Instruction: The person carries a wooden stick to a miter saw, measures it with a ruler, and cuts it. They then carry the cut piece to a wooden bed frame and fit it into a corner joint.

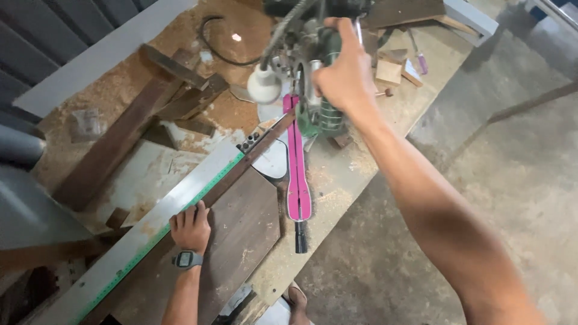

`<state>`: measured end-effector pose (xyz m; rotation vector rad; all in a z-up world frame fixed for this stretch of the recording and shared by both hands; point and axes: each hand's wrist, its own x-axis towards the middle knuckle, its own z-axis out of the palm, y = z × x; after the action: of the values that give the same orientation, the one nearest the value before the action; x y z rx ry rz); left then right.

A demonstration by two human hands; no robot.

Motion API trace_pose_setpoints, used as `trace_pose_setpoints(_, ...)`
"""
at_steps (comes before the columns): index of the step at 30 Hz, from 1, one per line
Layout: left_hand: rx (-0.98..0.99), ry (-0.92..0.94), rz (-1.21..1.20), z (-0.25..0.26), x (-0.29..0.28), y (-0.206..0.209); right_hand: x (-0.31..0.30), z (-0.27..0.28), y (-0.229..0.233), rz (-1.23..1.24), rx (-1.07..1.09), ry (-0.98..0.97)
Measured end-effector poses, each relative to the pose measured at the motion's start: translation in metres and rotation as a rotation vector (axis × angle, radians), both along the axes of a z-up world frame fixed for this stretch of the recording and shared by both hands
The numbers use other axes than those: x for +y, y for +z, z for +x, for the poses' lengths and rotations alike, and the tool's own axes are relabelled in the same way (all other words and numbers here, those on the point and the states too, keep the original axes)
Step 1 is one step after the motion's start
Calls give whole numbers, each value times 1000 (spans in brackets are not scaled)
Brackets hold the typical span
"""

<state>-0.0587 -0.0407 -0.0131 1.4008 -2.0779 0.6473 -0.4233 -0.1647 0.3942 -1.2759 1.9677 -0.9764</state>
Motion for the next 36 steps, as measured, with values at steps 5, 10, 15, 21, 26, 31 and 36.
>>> trace_pose_setpoints(5, -25, -71, 44, -18, -25, 3, 2, 2, 2, 15, 2, -13)
trace_pose_setpoints(10, 11, -53, 90, -28, -27, -9, 2, -1, -2, -19, -22, -21)
trace_pose_setpoints(15, -32, -4, 76, -28, -24, -3, -17, -22, -35, -84, 143, -35)
trace_pose_setpoints(21, 89, 17, 157, -35, -22, 13, -11, 1, -13, -55, -117, -114)
trace_pose_setpoints(26, 147, 117, 358, -37, -24, -5, 11, 10, -32, -113, -23, -105)
trace_pose_setpoints(31, 104, 40, 302, -38, -27, -5, 43, 27, -63, -154, -53, -86)
trace_pose_setpoints(36, 49, -16, 161, -42, -36, -39, 51, 15, -96, -174, 68, -121)
